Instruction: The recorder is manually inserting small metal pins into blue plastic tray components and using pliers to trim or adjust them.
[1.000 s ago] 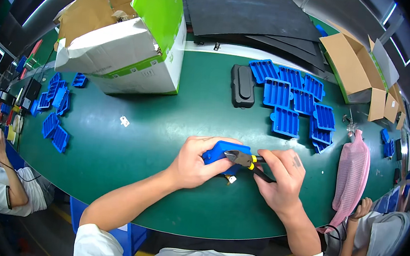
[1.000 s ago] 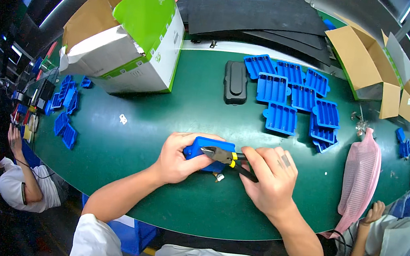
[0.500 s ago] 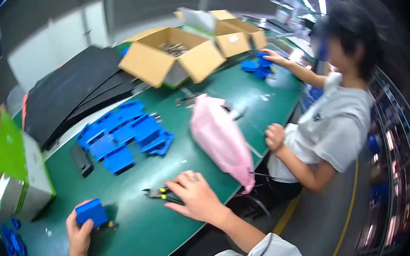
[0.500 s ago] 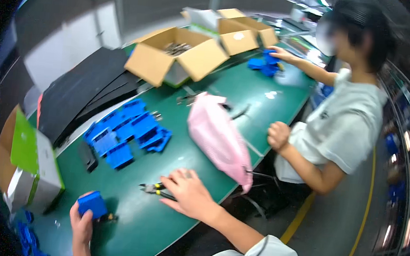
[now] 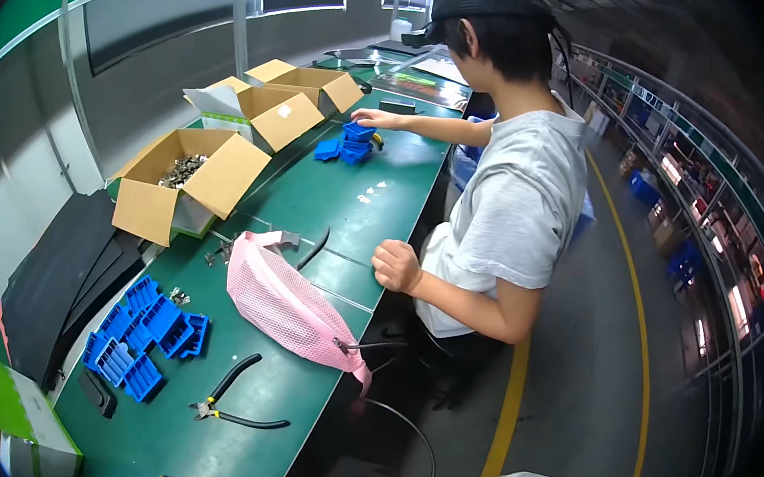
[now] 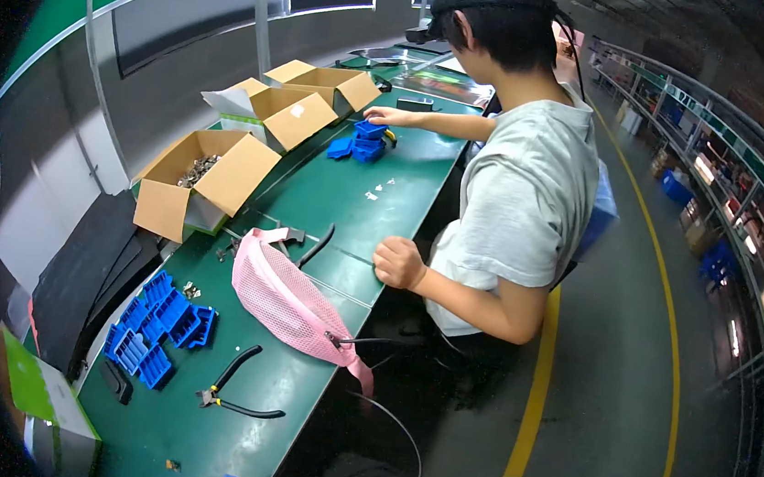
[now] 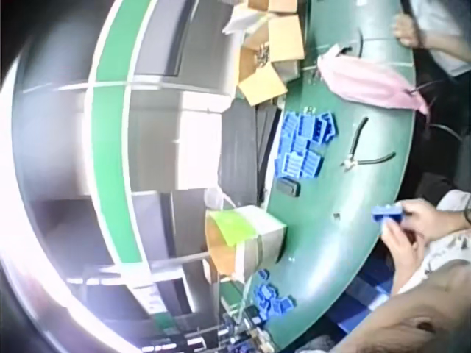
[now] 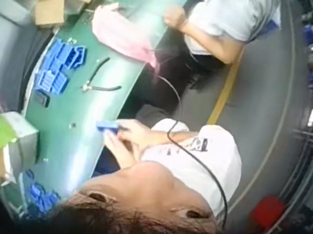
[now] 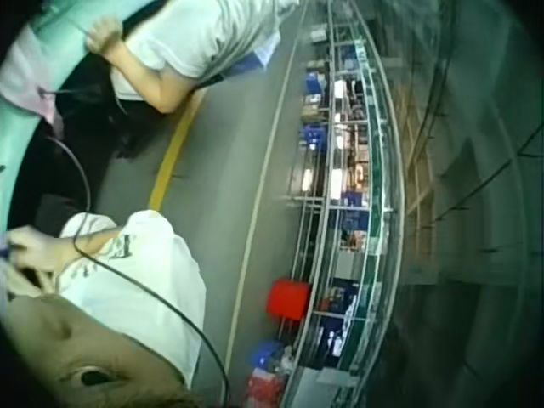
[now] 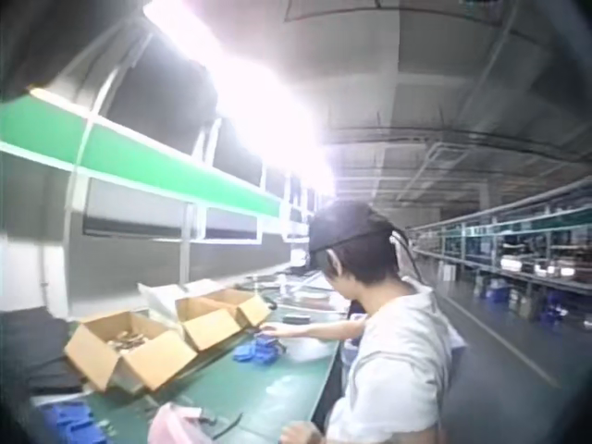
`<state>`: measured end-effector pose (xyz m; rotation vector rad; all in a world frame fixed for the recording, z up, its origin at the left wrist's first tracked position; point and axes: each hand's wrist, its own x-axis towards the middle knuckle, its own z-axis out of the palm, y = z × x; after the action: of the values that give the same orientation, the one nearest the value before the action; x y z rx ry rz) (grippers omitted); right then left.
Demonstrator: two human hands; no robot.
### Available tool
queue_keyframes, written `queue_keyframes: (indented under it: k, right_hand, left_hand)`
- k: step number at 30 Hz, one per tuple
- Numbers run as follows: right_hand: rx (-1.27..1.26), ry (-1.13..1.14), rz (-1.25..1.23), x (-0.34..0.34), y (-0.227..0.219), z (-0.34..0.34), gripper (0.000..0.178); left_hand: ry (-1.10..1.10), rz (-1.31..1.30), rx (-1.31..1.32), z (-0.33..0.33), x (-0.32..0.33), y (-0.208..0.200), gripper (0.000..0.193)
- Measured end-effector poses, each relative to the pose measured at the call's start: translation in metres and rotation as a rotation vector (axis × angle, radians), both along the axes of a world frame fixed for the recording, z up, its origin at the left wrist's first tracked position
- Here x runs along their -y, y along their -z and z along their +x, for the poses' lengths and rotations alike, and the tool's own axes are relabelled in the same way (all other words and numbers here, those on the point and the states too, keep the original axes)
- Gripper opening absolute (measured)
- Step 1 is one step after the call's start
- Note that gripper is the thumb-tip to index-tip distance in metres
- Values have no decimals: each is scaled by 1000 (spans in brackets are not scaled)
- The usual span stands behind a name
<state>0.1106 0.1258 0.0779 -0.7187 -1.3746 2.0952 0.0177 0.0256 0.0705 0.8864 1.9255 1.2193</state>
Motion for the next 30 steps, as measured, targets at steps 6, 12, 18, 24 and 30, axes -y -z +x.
queue_keyframes:
  k: [6,12,18,24,30]
  right_hand:
    - [-173,-51,-273,-9,75,49,24]
    - [-78,-247,-106,-32,59,34,17]
    - [-139,-133,-319,-9,63,1,30]
    - [-75,-49,-240,2,82,-10,30]
    - [-60,-54,-267,-4,81,-14,32]
  left_hand:
    - [35,390,-454,8,19,-17,22]
    - [-29,207,33,-17,-3,42,26]
    - [-268,291,58,-18,3,58,24]
    - [-315,300,202,-19,9,73,26]
    - [-298,222,302,-16,19,87,36]
